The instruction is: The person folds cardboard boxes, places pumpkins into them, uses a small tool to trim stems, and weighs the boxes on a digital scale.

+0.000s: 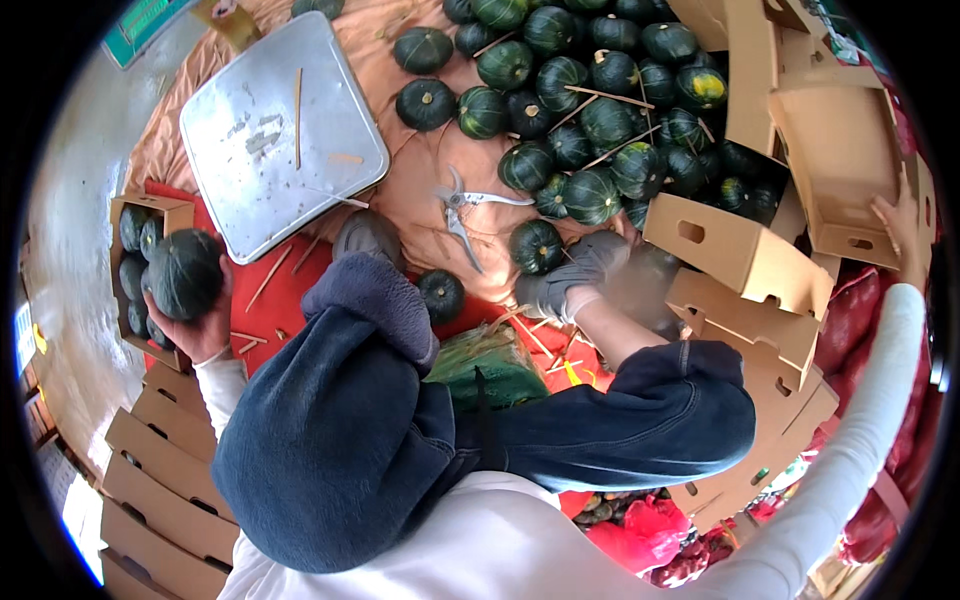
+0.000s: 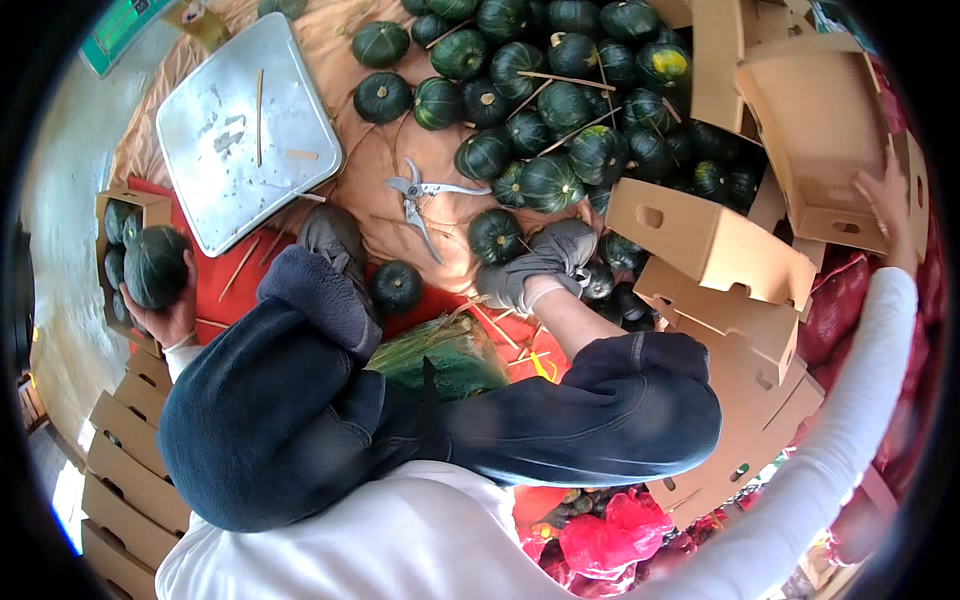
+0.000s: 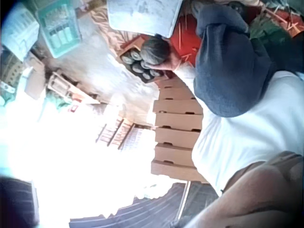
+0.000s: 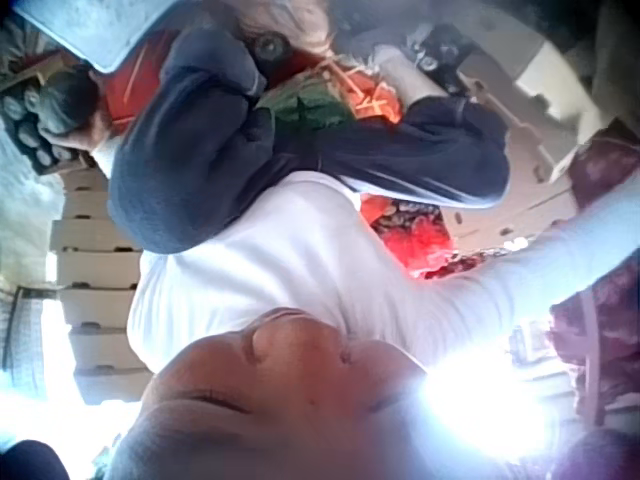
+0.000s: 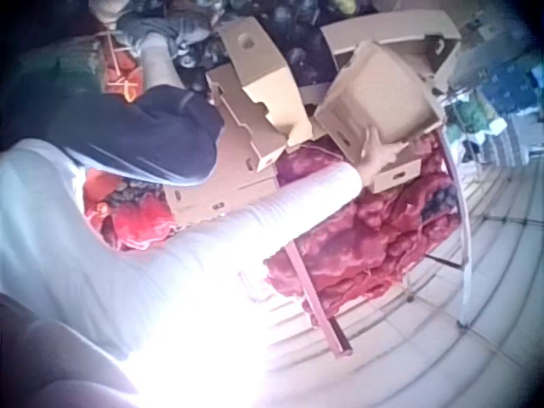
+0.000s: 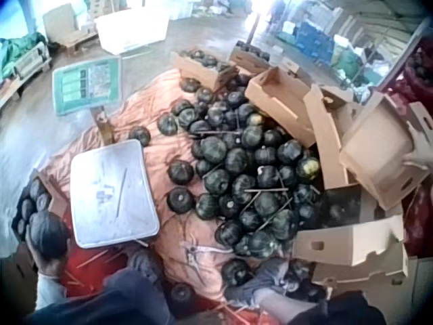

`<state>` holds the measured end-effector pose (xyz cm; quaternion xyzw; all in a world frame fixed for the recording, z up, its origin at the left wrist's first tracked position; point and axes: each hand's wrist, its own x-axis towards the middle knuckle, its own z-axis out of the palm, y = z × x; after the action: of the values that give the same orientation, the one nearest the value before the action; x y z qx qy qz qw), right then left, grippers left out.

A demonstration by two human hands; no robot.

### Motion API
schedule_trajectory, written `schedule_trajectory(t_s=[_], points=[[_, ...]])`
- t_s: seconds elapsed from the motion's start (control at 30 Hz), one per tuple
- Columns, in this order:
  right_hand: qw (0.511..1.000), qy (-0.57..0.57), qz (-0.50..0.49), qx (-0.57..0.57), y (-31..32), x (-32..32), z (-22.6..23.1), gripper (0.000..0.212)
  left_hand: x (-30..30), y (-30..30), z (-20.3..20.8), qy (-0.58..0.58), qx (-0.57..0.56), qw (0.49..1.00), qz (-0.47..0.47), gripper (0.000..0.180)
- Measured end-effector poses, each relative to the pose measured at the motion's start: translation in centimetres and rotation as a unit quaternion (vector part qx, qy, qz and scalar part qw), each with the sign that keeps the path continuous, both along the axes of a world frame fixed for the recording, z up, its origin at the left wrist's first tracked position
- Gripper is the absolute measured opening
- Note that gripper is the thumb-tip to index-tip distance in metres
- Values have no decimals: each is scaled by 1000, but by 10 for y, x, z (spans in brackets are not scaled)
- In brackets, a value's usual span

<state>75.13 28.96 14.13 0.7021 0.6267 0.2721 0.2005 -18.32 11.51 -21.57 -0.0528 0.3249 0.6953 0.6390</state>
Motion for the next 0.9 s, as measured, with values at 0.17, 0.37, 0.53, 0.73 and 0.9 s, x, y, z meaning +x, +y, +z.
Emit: schedule_trajectory(t_s=[0.17,0.37,0.53,0.73,0.9], points=[[946,48,-314,68,-50,6,-89,79,16,28,36,97,-84,992,-6,73],[884,415,-217,-3,-39,-93,-149,54,-19,20,19,146,-183,968,86,60],[934,280,-209,69,3,-129,-143,81,10,16,-2,-6,31,996,-83,71],[749,574,-226,241,94,-154,-185,79,39,29,8,43,105,985,-133,74],[950,253,-128,127,127,-91,-203,49,58,50,-12,87,155,978,-106,49]])
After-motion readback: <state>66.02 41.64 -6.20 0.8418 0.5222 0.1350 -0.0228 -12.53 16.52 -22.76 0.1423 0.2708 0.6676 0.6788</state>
